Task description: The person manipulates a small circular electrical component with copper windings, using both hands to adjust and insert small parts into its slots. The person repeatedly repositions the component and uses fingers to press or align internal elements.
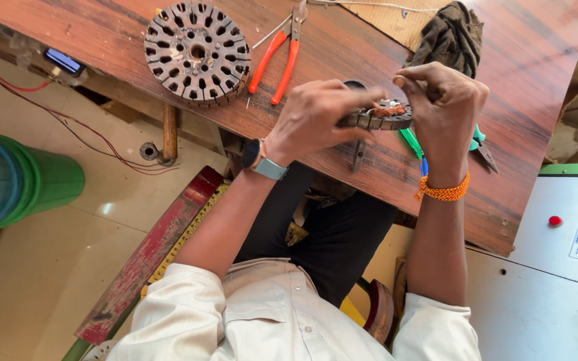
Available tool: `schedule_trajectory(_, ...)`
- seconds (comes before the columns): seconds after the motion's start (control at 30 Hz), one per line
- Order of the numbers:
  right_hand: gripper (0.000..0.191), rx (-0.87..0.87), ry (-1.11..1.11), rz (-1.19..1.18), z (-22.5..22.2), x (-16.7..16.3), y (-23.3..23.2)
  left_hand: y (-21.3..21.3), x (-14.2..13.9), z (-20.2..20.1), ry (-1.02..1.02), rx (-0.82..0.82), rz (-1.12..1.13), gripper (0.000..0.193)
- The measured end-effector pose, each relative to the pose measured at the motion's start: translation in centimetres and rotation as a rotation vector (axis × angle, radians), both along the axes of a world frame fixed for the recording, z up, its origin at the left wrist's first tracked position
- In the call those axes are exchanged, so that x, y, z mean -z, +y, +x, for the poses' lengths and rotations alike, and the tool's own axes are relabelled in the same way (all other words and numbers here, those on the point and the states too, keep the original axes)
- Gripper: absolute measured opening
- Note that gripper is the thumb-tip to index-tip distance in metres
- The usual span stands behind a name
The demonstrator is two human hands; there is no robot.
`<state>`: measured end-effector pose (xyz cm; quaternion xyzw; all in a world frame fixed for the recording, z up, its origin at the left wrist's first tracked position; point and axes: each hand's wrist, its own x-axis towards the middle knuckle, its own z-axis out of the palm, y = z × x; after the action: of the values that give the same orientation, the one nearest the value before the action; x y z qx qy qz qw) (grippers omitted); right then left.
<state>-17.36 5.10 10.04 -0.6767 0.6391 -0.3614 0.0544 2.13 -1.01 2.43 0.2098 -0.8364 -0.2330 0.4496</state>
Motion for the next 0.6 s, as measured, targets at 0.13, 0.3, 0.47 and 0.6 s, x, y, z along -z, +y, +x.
schedule_trajectory(0.13, 0.005, 0.020, 0.053, -0.010, 0.5, -0.7, -0.1, -1.1, -2.7, -0.7, -0.199, -0.039, 0.558, 0.049)
schedule_trajectory(0.3, 0.003, 0.127, -0.077, 0.048, 1.4, -1.8, 1.4, -2.0, -3.6, -3.4, -0.197, -0.009, 0.525, 0.033)
schedule_trajectory(0.47, 0.006, 0.134, -0.216, 0.189, 2.9, -2.1, 4.7, -2.9, -1.8, -3.2, 0.063, 0.244, 0.355, 0.016)
schedule_trajectory(0.6, 0.012, 0.127, -0.433, 0.232, 4.9, -1.0, 5.9, -3.3, -0.4, -1.8, 0.113, 0.313, 0.292, 0.015)
